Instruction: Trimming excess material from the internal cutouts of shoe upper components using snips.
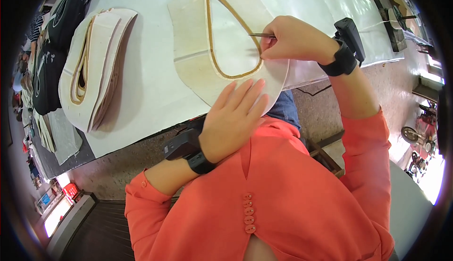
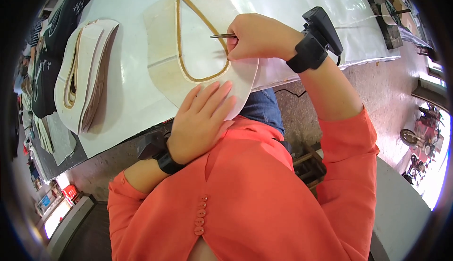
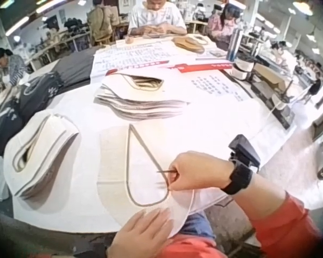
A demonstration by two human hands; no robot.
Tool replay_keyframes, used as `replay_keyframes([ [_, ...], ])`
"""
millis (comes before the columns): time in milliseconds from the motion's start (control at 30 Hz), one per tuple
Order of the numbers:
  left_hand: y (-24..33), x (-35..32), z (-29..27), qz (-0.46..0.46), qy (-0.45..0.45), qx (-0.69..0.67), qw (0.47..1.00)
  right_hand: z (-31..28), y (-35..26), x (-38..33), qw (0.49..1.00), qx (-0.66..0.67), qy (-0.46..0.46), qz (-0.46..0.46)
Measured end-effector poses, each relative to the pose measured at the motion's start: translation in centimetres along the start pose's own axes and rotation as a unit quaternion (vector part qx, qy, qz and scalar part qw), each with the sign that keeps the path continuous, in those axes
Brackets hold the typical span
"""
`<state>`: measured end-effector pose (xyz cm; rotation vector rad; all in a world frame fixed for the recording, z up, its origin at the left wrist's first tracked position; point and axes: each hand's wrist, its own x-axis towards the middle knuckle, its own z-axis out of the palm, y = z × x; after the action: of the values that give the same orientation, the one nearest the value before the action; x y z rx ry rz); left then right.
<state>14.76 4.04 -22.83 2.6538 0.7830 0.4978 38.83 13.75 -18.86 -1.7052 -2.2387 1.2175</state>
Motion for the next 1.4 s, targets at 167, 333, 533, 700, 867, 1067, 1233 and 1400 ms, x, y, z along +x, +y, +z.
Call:
replay_keyframes([
  [167, -1.7, -2.2, -2.1, -0.061, 0.013, 0.036, 0.997, 3.6, -1.6, -1.4, 0.996, -0.049, 0.076, 0.002],
  [333, -2.0, -2.4, -2.3, -0.067, 0.047, 0.056, 0.995, 5.7, -4.3, -2.4, 0.996, 0.000, 0.080, 0.038],
  [533, -1.9, -1.5, -1.9, -0.020, 0.039, 0.049, 0.998, 5.2, -3.5, -2.3, 0.993, 0.101, 0.048, 0.028],
  [700, -2.5, -1.0, -1.8, -0.006, 0.037, 0.033, 0.999, 4.4, -3.2, -2.2, 0.996, 0.053, 0.058, 0.040],
  [867, -2.5, -0.3, -2.0, 0.004, 0.030, 0.037, 0.999, 4.6, -3.1, -1.8, 0.997, 0.043, 0.054, 0.045],
  [1067, -2.5, 0.3, -2.3, 0.018, 0.019, 0.045, 0.999, 2.8, -1.4, -1.7, 0.998, 0.047, 0.032, -0.037],
  [1233, -2.5, 0.4, -2.0, 0.023, 0.020, 0.055, 0.998, 3.2, -3.0, -0.9, 0.994, 0.089, 0.038, -0.048],
  [1400, -2.4, 0.5, -1.8, 0.021, 0.036, 0.057, 0.998, 2.5, -2.4, -0.9, 0.995, 0.100, 0.026, -0.009],
])
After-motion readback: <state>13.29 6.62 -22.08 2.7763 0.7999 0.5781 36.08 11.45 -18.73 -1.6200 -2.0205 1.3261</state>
